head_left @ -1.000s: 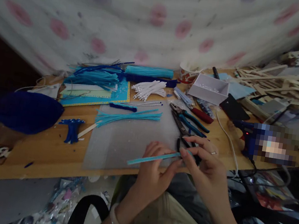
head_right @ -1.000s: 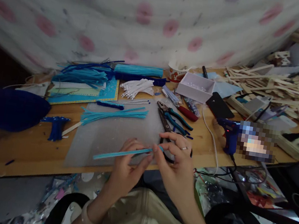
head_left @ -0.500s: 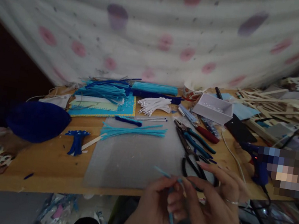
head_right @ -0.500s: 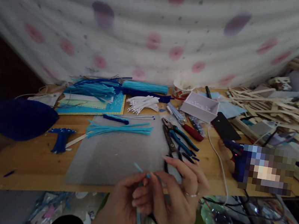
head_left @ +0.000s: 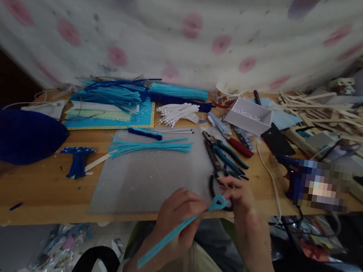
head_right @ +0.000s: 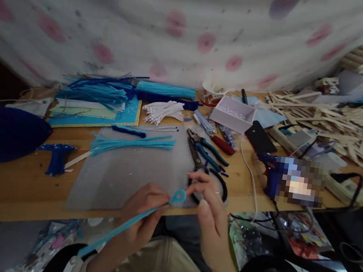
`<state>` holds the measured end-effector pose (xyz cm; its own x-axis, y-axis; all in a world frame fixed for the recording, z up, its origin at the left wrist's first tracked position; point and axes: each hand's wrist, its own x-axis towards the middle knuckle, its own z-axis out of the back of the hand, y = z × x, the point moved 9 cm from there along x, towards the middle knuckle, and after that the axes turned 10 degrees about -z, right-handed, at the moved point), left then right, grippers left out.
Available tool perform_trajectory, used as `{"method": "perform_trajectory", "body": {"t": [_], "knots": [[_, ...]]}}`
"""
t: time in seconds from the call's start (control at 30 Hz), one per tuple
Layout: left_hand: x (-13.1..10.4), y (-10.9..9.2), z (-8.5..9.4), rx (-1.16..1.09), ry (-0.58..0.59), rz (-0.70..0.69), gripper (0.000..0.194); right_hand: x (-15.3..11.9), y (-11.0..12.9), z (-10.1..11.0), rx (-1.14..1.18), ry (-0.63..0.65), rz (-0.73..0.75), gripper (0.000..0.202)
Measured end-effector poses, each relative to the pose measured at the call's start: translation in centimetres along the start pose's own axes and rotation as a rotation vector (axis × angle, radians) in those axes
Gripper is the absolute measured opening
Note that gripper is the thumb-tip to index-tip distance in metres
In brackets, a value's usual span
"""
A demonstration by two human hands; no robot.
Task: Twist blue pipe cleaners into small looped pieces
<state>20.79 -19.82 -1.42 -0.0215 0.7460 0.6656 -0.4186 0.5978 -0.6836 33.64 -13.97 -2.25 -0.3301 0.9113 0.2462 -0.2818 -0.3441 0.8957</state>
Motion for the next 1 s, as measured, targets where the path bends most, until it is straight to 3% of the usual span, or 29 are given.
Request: {"method": "perform_trajectory", "body": {"t": [0.1,0.17,0.23,0.33,0.43,0.5,0.57,0.63,0.7,0.77,0.83,0.9,0.97,1.0], "knots": [[0.0,-2.1,-0.2,0.235,0.067,-0.274,0.014,-1.0,-0.7,-0.4,0.265,0.065,-0.150,0.016],[-0.2,-2.5,-0.6,0.285,0.093,-0.300,0.013,-1.5,-0.7,-0.1,0.325,0.023,-0.197,0.010],[-0.6,-2.5,-1.1,0.220,0.097,-0.235,0.013,-1.8,-0.7,0.3,0.336,-0.007,-0.207,0.011],[-1.6,-1.0,-1.9,-0.043,-0.008,0.067,0.017,-2.2,-0.9,0.7,0.319,-0.040,-0.198,0.013],[-3.9,1.6,-3.1,-0.413,-0.257,0.512,0.028,-2.6,-1.3,1.6,0.263,-0.130,-0.161,0.013],[-5.4,2.8,-5.2,-0.751,-0.361,0.805,0.034,-2.8,-1.4,2.3,0.208,-0.171,-0.110,0.012],[-6.4,2.3,-8.3,-1.167,-0.319,1.070,0.033,-2.6,-1.1,2.6,0.154,-0.141,-0.034,0.013],[-6.9,0.2,-10.8,-1.546,-0.179,1.277,0.027,-2.3,-0.6,2.5,0.133,-0.055,0.052,0.016],[-7.0,-1.1,-11.5,-1.695,-0.100,1.325,0.025,-2.1,-0.4,2.5,0.178,0.015,0.104,0.018],[-6.7,0.1,-10.4,-1.448,-0.124,1.174,0.027,-1.9,-0.8,2.6,0.264,0.016,0.081,0.016],[-5.2,1.6,-6.9,-0.874,-0.132,0.823,0.024,-2.0,-1.8,2.6,0.336,-0.018,-0.011,0.011],[-3.0,0.0,-3.6,-0.236,-0.054,0.364,0.014,-2.3,-2.7,2.3,0.364,-0.046,-0.130,0.013],[-2.1,-2.7,-2.6,0.240,0.042,-0.044,0.015,-2.7,-3.4,1.6,0.367,-0.042,-0.224,0.011],[-2.1,-3.5,-2.6,0.388,0.072,-0.177,0.019,-2.9,-3.5,1.3,0.376,-0.036,-0.254,0.008]]}}
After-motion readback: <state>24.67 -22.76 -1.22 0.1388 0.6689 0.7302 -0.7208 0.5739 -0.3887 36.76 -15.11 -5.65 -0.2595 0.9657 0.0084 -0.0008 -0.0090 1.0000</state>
